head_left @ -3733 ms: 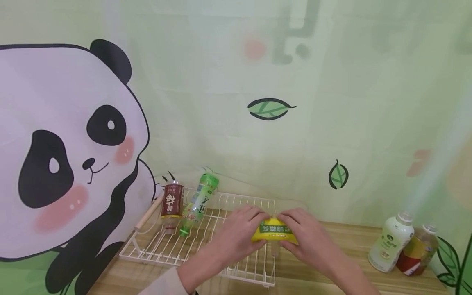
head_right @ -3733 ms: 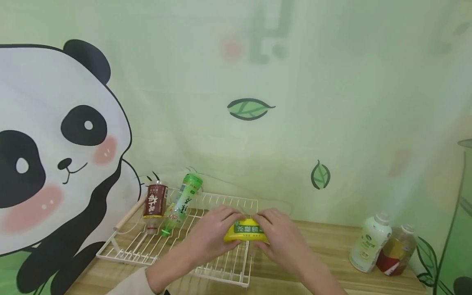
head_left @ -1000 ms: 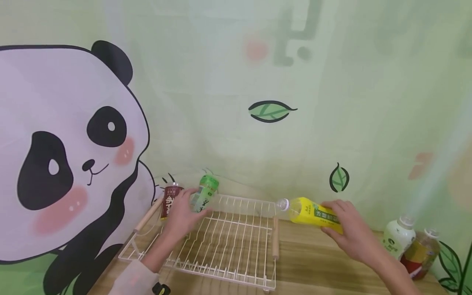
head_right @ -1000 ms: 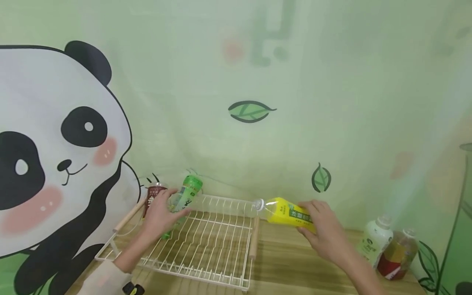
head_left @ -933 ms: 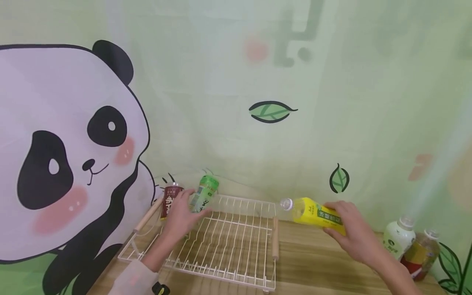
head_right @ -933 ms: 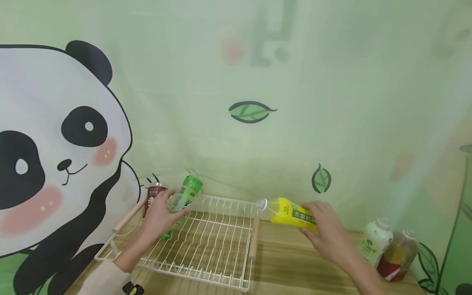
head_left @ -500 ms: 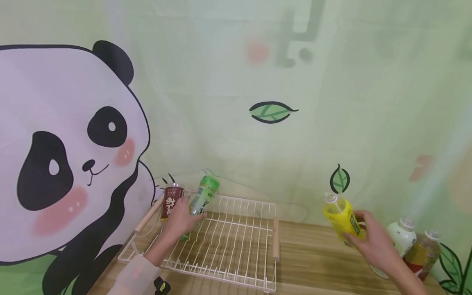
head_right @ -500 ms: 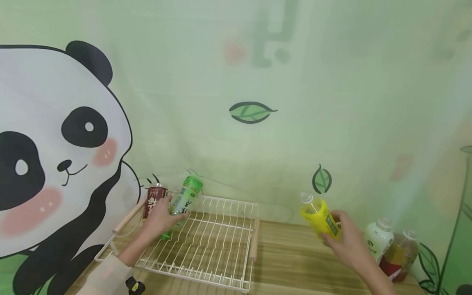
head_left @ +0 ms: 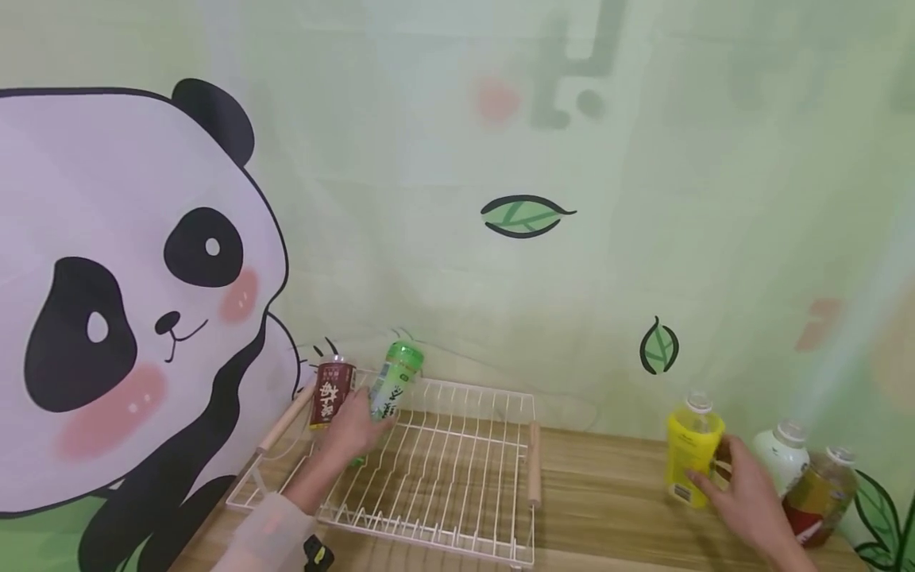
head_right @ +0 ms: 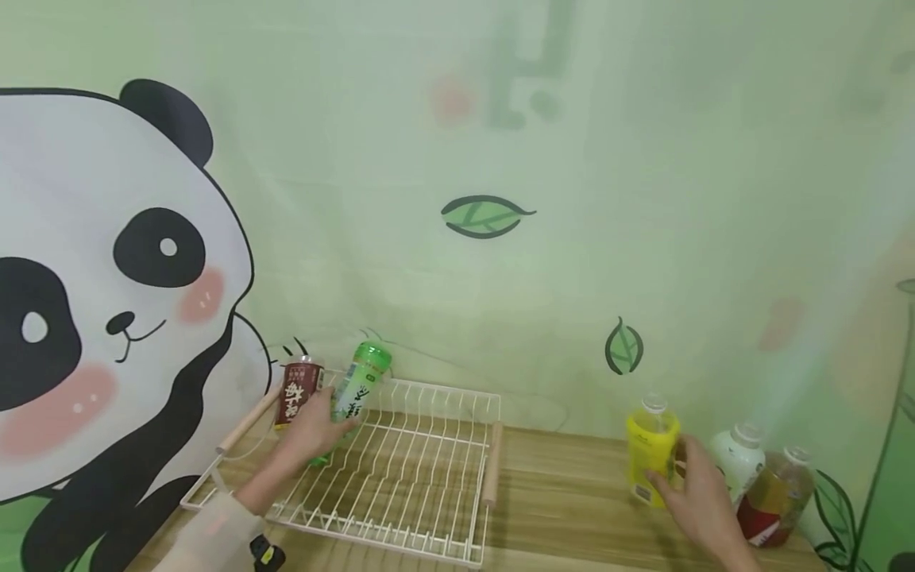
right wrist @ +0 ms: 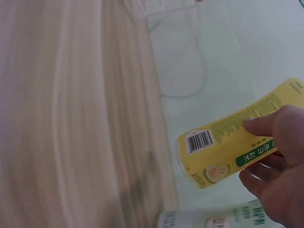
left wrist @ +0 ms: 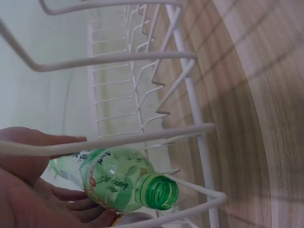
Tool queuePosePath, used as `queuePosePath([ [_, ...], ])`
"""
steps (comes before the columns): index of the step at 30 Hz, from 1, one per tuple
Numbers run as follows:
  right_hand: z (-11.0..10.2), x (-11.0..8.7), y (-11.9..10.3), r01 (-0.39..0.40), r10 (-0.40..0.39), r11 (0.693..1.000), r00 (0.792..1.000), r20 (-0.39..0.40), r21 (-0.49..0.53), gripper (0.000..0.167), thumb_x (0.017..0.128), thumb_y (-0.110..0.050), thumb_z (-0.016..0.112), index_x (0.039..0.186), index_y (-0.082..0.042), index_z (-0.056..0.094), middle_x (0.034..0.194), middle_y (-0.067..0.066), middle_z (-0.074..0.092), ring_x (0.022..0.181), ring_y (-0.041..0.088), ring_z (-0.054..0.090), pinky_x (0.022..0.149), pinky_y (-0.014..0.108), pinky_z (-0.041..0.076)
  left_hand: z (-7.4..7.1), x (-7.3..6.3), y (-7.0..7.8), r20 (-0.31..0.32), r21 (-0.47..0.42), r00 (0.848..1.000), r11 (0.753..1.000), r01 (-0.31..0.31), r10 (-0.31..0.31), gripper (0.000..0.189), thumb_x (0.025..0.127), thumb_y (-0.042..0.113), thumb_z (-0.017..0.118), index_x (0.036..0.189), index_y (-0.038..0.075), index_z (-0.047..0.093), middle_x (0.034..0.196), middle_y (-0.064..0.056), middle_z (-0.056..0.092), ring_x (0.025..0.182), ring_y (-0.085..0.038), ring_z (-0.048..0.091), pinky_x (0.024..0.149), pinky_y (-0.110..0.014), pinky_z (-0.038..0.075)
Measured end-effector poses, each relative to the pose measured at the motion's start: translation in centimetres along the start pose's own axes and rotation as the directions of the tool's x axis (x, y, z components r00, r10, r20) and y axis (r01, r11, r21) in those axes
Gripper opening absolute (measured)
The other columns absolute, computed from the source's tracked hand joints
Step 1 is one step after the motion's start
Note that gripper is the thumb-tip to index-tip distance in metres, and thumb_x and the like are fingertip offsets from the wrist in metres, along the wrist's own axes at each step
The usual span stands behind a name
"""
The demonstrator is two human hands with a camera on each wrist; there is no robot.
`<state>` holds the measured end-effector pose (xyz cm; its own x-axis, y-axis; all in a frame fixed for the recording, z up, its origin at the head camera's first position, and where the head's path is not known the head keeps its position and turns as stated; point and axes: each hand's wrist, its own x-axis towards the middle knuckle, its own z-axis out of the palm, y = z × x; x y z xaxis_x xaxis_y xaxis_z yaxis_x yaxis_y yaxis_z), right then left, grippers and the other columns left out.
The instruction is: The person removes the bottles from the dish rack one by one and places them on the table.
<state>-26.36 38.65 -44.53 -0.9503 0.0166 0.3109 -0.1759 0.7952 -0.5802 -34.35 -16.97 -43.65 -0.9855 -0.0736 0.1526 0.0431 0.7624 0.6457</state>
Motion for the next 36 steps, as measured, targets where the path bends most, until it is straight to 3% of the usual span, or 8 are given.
queuePosePath([
  [7,0.8,0.0,1.8,-0.062,0.063,0.997,0.998,0.028,-0.036,0.072,0.100,-0.016,0.074,0.145,0.020,0.032,0.140,0.049,0.045,0.125,0.065,0.053,0.098,0.068,0.053,0.2,-0.1,0.0,-0.023,0.039,1.000,0.999,0.009,-0.008,0.068,0.091,0.016,0.083,0.139,-0.016,0.048,0.111,-0.026,0.064,0.090,-0.036,0.066,0.068,-0.046,0.062],
  [15,1.6,0.0,2.9,-0.139,0.139,0.990,0.988,0.072,0.001,0.076,0.101,-0.015,0.074,0.152,0.014,0.026,0.146,0.047,0.041,0.130,0.065,0.047,0.101,0.068,0.051,0.6,0.2,-0.5,-0.030,0.133,1.000,0.991,0.009,-0.005,0.068,0.083,0.020,0.090,0.133,-0.011,0.056,0.107,-0.021,0.064,0.086,-0.032,0.065,0.063,-0.044,0.059],
  [28,1.5,0.1,3.6,-0.117,0.119,0.992,0.991,0.057,-0.039,0.073,0.104,-0.020,0.069,0.151,0.015,0.027,0.144,0.048,0.042,0.128,0.065,0.050,0.099,0.069,0.052,-0.1,-0.6,-0.4,-0.040,0.073,0.999,0.997,0.017,-0.014,0.081,0.080,0.025,0.091,0.142,-0.011,0.052,0.118,-0.024,0.056,0.085,-0.032,0.063,0.056,-0.036,0.057],
  [36,1.4,-0.2,3.8,-0.102,0.107,0.991,0.993,0.049,-0.082,0.070,0.105,-0.023,0.068,0.147,0.018,0.032,0.141,0.049,0.044,0.126,0.065,0.051,0.099,0.071,0.050,-0.3,-0.3,-0.4,-0.051,0.071,0.999,0.997,-0.011,0.015,0.078,0.080,0.027,0.092,0.138,-0.010,0.055,0.114,-0.019,0.055,0.085,-0.030,0.062,0.058,-0.036,0.057],
])
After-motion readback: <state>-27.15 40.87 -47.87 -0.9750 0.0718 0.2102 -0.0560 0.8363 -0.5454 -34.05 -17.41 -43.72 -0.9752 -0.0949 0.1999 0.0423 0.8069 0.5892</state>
